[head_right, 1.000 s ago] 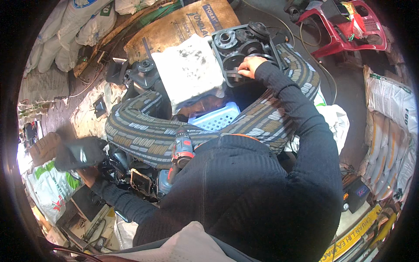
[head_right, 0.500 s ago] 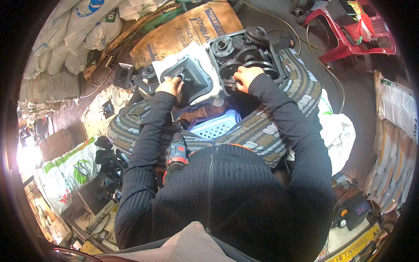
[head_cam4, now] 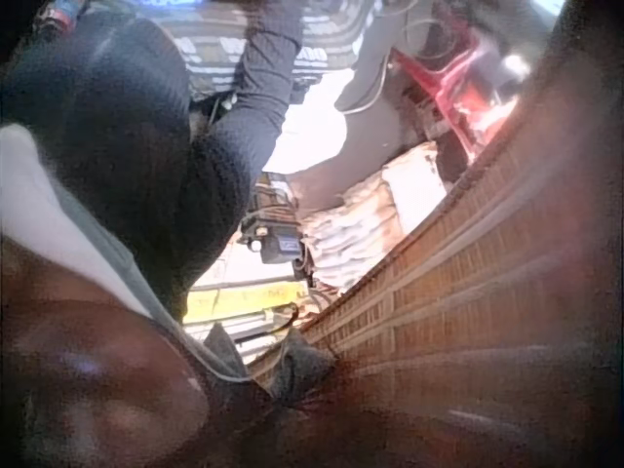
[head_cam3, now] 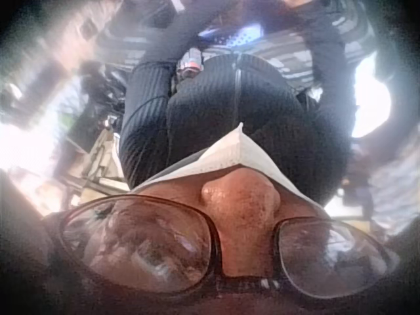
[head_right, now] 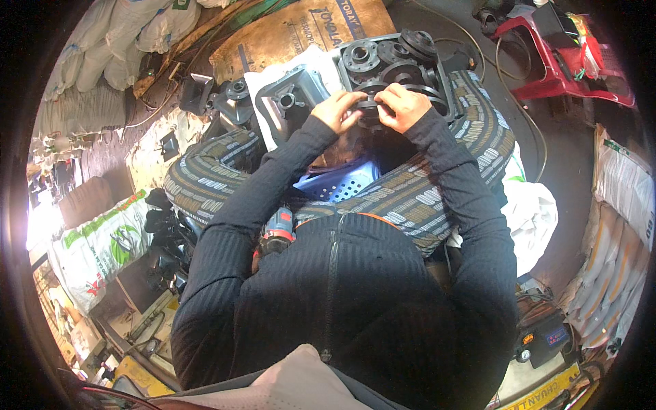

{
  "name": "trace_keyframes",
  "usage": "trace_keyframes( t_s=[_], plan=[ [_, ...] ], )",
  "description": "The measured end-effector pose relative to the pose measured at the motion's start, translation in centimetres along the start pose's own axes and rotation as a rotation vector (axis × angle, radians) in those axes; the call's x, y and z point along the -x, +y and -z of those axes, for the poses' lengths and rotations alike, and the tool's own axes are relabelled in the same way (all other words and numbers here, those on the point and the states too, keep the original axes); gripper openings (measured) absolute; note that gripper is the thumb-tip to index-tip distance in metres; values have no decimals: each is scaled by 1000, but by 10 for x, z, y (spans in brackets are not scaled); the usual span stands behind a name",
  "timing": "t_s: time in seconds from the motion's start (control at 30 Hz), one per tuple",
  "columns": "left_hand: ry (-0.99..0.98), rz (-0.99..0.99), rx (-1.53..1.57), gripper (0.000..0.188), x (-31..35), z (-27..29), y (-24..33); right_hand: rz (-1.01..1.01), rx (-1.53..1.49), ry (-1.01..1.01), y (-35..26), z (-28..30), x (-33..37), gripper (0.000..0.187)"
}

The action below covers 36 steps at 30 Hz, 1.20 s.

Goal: The person uses a cordless drill to make holes in several small black metal parts. They hold each part with one hand and operate the drill with the other, moving from one part to the next in a repetitive sequence.

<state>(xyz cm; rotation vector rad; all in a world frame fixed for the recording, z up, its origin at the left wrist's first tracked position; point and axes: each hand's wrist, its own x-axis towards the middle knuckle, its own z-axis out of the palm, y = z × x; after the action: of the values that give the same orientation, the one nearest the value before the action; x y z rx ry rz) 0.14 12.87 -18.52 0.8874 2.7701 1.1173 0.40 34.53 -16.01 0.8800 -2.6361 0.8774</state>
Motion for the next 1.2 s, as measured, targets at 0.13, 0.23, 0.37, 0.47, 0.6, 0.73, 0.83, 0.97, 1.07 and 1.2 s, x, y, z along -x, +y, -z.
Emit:
trace_keyframes(
  t_s=[0.13,0.23,0.37,0.47,0.6,0.73,0.83,0.97,1.07,1.2],
  plan=[
    [253,-111,88,23,-10,41,9,-244,-185,186,-11,21,-9,35],
    [440,9,42,22,12,109,-8,-274,-50,-264,-16,19,16,36],
    [483,37,-320,24,54,128,-44,-342,136,-559,-5,-10,11,23],
    [417,38,-332,24,65,105,-32,-364,101,-425,10,-19,4,21],
    [273,-24,-448,24,79,73,-39,-435,120,-314,6,-19,0,19],
    [240,-19,-440,21,74,64,-44,-869,-593,-90,7,-25,2,23],
    [192,13,-471,20,77,62,-47,-1223,-1751,198,-4,-49,-1,40],
    [161,148,-400,24,82,74,-28,-979,-2045,148,-52,-73,-6,49],
    [269,206,-115,24,112,121,15,-854,-1860,120,-77,-66,-20,63],
    [-615,846,211,36,215,196,82,-495,-1364,92,-76,-64,-15,77]
  ],
)
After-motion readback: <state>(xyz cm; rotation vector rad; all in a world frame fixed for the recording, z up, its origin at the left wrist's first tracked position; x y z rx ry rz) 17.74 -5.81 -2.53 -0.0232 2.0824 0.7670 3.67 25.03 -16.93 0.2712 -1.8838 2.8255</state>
